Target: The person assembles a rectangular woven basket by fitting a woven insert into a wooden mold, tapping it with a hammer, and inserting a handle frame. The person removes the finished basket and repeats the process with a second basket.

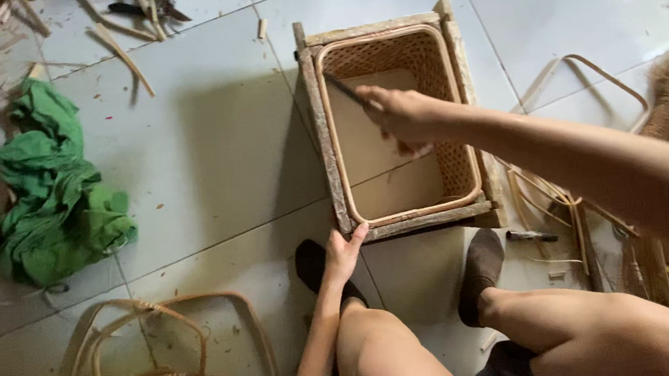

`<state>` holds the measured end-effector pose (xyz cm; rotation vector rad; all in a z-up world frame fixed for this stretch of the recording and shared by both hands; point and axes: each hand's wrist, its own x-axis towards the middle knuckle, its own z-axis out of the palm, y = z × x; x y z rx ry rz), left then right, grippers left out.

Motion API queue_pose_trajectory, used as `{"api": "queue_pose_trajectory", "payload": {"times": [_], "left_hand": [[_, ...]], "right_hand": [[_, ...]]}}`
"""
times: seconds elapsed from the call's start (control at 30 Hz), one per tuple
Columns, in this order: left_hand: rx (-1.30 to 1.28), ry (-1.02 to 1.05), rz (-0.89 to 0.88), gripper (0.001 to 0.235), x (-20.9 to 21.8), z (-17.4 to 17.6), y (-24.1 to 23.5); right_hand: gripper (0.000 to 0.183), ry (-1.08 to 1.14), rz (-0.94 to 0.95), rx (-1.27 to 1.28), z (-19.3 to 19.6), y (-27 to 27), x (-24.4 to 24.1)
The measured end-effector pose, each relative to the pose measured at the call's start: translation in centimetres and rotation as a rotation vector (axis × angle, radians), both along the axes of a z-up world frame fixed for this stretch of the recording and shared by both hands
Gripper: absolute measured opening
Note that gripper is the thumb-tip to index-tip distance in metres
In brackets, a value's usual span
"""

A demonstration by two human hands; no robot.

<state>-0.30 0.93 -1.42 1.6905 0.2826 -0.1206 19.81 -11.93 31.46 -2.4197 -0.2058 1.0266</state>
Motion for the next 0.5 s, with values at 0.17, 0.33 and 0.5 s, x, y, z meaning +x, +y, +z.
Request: {"api": "queue_pose_trajectory", "payload": {"times": [0.17, 0.33, 0.5], "left_hand": [[-0.156, -0.107, 0.003, 0.070, 0.0, 0.6, 0.0], [0.115, 0.260, -0.069, 0.071, 0.2, -0.4, -0.1], [0.006, -0.017, 0.022, 0.069, 0.0, -0.2, -0.4]], "right_hand": [[0.061, 0.054, -0.184, 0.178, -4.4, 1.5, 3.2], [0.060, 0.063, -0.227, 0.172, -7.2, 1.7, 4.5], [0.058, 0.165, -0.257, 0.300, -7.4, 2.4, 4.1]]}}
